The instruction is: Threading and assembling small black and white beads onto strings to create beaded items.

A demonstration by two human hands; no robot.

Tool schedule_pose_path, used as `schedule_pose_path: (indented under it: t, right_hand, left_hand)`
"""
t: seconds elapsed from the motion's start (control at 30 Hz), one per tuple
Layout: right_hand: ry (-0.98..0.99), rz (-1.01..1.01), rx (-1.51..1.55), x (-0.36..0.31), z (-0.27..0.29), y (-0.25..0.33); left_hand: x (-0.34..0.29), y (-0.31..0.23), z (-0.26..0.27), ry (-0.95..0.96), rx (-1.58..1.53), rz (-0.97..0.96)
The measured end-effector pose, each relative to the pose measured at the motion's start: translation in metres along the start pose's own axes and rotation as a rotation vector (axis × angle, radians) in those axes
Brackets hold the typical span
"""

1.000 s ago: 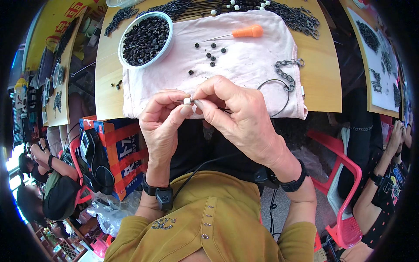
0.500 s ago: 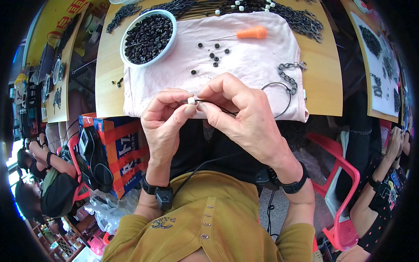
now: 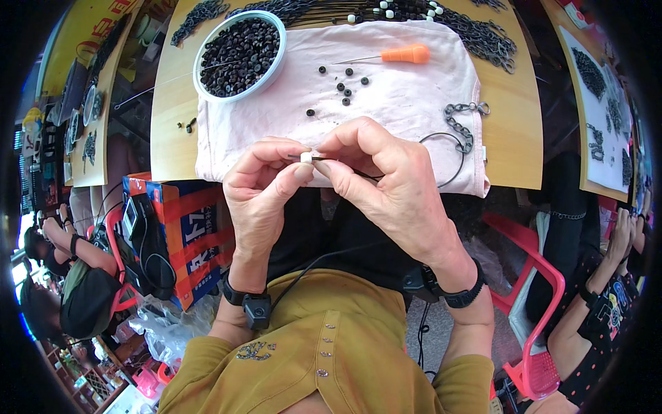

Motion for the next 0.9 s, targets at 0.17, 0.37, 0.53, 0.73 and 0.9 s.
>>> schedule_pose_path:
  t: [0.17, 0.37, 0.53, 0.73, 0.9]
  right_hand:
    - [0.005, 0.027, -0.035, 0.001, 0.001, -0.003]
    - [-0.023, 0.059, -0.064, 0.003, 0.002, -0.002]
    - [-0.028, 0.001, -0.018, 0.005, 0.001, -0.002]
    - [-0.223, 0.362, -0.671, 0.026, 0.039, 0.032]
    - [-0.445, 0.528, -1.087, 0.048, 0.062, 0.028]
  left_hand:
    - [0.0, -0.001, -0.001, 0.007, 0.033, 0.005]
    - [0.001, -0.001, 0.0, 0.02, 0.045, 0.021]
    - [0.002, -0.002, -0.004, -0.028, -0.03, 0.05]
    - [0.009, 0.003, -0.008, -0.079, -0.211, 0.124]
    - [0.016, 0.008, -0.012, -0.032, -0.324, 0.171]
Point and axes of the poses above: each hand's wrist, its own x-axis towards the middle knuckle, its own z-axis out of the back of the hand, y = z × x, the point moved 6 cm from there along x, towards the middle knuckle, and after that the axes turned 4 degrees about -z, right-handed, at the moved point
